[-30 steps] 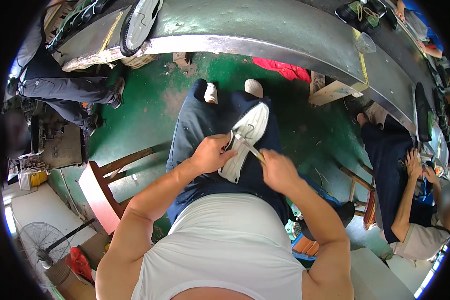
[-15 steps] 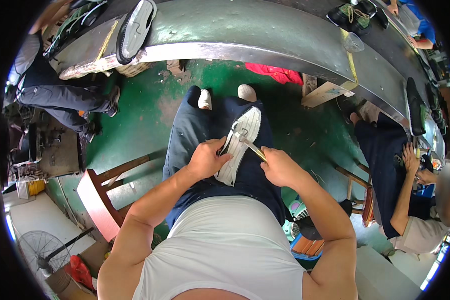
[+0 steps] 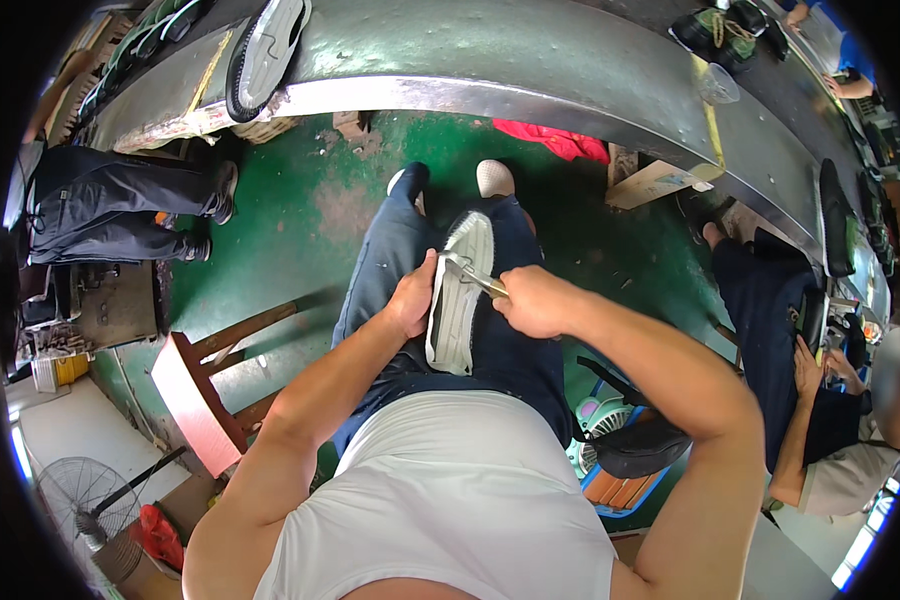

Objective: Hand-lasting shoes by pulling the upper material over a last and securing it with tools.

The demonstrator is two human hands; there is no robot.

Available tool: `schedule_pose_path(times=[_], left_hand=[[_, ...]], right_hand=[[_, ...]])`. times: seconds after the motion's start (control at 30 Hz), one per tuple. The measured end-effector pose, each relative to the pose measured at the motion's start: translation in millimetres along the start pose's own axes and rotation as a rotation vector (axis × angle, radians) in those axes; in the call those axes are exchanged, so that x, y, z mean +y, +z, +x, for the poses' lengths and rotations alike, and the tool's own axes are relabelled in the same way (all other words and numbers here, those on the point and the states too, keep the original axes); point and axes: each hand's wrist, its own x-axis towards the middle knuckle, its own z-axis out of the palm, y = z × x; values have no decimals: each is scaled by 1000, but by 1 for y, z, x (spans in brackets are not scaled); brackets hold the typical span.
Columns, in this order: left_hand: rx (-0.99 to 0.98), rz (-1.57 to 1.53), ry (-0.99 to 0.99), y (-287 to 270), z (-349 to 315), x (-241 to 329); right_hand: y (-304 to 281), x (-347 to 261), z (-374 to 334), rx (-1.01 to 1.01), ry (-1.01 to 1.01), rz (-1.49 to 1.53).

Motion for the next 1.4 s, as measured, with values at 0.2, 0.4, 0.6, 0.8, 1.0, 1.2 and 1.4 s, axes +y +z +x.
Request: schedule_pose_path(times=[0.2, 0.4, 0.6, 0.8, 1.0, 1.2, 1.4], left_hand=[[-34, 23, 152, -7, 18, 10], [-37, 64, 180, 10, 9, 22], [-3, 92, 191, 19, 16, 12], [102, 229, 174, 32, 23, 21], [208, 353, 123, 45, 20, 42], [142, 464, 102, 35, 25, 31], [63, 487, 64, 27, 20, 35]], right_hand=[[87, 31, 32, 329, 4, 358], [53, 30, 27, 127, 25, 1017], [77, 41, 26, 30, 109, 1171], [77, 72, 22, -200, 147, 1695], [29, 95, 0, -27, 63, 971], [-7, 55, 41, 149, -28, 335], [8, 60, 28, 220, -47, 453]])
